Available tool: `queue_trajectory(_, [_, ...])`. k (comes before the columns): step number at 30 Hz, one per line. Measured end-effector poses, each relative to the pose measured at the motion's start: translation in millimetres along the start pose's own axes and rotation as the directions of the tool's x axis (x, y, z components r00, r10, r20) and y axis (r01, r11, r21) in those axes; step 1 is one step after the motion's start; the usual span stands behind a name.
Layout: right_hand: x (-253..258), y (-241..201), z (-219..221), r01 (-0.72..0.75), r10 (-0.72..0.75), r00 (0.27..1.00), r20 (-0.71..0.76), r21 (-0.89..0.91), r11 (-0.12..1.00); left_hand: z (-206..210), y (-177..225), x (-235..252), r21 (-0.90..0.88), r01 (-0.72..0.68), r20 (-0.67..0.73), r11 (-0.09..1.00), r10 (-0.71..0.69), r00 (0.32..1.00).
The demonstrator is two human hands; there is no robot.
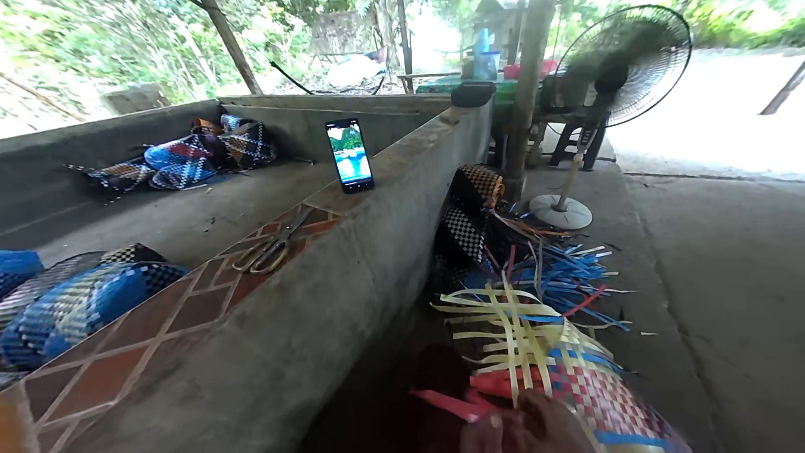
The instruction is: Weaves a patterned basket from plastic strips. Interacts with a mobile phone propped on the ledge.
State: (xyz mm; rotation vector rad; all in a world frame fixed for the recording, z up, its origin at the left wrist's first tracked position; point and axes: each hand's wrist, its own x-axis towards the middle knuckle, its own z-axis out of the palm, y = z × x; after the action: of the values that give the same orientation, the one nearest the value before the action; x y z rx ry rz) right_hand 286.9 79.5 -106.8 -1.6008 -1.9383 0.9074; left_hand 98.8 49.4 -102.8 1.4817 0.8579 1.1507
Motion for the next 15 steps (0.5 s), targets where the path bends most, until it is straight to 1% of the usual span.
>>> queue_trajectory(1, [-1.1, -3.8, -1.1, -0.043, 0.043, 0.999, 0.011, -0.015, 0.999, 0.8, -8.2, 9.9, 0.111, -0.071, -0.019, 0.991, 0.074, 0.997])
queue_trajectory(2, [-1.1, -4.6, -0.4, -0.076, 0.077, 0.997, 0.025, -0.031, 0.997, -0.9, -17.0, 21.2, 0.275, -0.102, 0.019, 0.956, 0.100, 0.995])
queue_trajectory(3, [-1.0, -4.6, 1.2, -0.098, 0.100, 0.994, 0.035, -0.052, 0.994, -3.3, -24.5, 31.7, 0.423, -0.082, 0.079, 0.902, 0.054, 0.995])
queue_trajectory(4, [-0.9, -3.7, 2.6, -0.111, 0.114, 0.992, 0.049, -0.071, 0.991, -4.3, -29.9, 40.8, 0.522, -0.043, 0.120, 0.852, -0.023, 0.993])
queue_trajectory(5, [-0.1, -2.3, 3.0, -0.113, 0.118, 0.991, 0.056, -0.085, 0.990, -4.4, -33.0, 48.8, 0.567, 0.004, 0.144, 0.824, -0.104, 0.984])
queue_trajectory(8, [6.6, 2.7, 0.4, -0.088, 0.091, 0.995, 0.042, -0.063, 0.994, -8.6, -29.6, 66.1, 0.600, 0.167, 0.170, 0.782, -0.329, 0.929])
queue_trajectory(9, [3.4, -1.0, -1.7, -0.090, 0.091, 0.996, 0.022, -0.024, 0.996, -10.1, -25.8, 67.7, 0.616, 0.217, 0.183, 0.757, -0.406, 0.895])
queue_trajectory(11, [-3.1, -15.6, -13.8, -0.120, 0.126, 0.991, -0.046, 0.103, 0.987, -13.0, -18.3, 75.7, 0.654, 0.267, 0.231, 0.708, -0.522, 0.821])
queue_trajectory(12, [-4.7, -22.4, -20.3, -0.140, 0.158, 0.985, -0.074, 0.208, 0.968, -14.7, -17.3, 79.0, 0.666, 0.272, 0.256, 0.695, -0.555, 0.791])
queue_trajectory(13, [-5.6, -27.3, -24.5, -0.165, 0.201, 0.976, -0.079, 0.326, 0.931, -16.3, -17.5, 80.1, 0.658, 0.263, 0.277, 0.706, -0.551, 0.787])
queue_trajectory(14, [-6.7, -29.8, -25.0, -0.215, 0.259, 0.965, -0.045, 0.428, 0.878, -18.0, -17.9, 80.1, 0.646, 0.239, 0.297, 0.725, -0.527, 0.796])
queue_trajectory(15, [-9.1, -29.9, -21.5, -0.291, 0.313, 0.949, 0.034, 0.475, 0.831, -19.5, -18.6, 79.0, 0.639, 0.206, 0.316, 0.741, -0.497, 0.808])
